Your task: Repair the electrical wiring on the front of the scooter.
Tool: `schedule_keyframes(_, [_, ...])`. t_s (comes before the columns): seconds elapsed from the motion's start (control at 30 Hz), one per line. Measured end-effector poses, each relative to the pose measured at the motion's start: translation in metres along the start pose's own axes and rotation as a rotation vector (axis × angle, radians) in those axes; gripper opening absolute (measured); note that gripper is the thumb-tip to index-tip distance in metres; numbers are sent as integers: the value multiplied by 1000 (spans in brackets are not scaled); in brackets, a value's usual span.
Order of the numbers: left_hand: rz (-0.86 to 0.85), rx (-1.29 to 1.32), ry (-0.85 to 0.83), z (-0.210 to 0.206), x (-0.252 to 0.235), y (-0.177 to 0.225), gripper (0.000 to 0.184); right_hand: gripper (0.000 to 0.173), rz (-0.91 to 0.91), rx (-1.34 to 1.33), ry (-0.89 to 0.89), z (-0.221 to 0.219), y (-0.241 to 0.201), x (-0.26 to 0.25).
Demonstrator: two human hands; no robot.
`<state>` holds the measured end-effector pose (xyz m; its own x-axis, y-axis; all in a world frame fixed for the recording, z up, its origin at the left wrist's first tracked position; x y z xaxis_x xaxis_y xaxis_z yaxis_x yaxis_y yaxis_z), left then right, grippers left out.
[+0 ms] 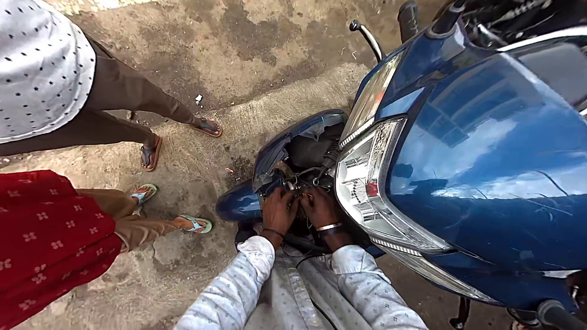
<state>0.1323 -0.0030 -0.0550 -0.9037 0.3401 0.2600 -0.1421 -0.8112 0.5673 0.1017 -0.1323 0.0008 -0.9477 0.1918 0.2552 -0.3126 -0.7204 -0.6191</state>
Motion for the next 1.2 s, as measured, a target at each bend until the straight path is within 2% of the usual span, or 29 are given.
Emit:
schedule_keyframes(0.13, [-14, -10, 27, 3, -1, 0, 22, 21, -44, -10, -17, 1, 7, 1])
schedule_keyframes(0.27, [-14, -5, 30, 4, -2, 1, 21, 18, -2, -48, -2, 0, 9, -3])
schedule_keyframes(0.6, [-18, -1, 43, 6, -3, 3, 20, 12, -161, -143, -28, 5, -6, -22])
schedule_keyframes(1.2, [-29, -14, 63, 7, -2, 3, 19, 11, -175, -185, -28, 5, -5, -22])
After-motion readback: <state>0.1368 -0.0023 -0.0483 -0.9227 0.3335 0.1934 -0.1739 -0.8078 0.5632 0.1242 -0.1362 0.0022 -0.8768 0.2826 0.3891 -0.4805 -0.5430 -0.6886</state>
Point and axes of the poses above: each hand's wrist, its own x-axis away from the middle knuckle, its own z-axis out of the back of the hand, y = z × x, the point moved 7 cm from there along -x, towards the middle knuckle, and after that the axes turned 12 degrees about -x, right-handed, at the moved point
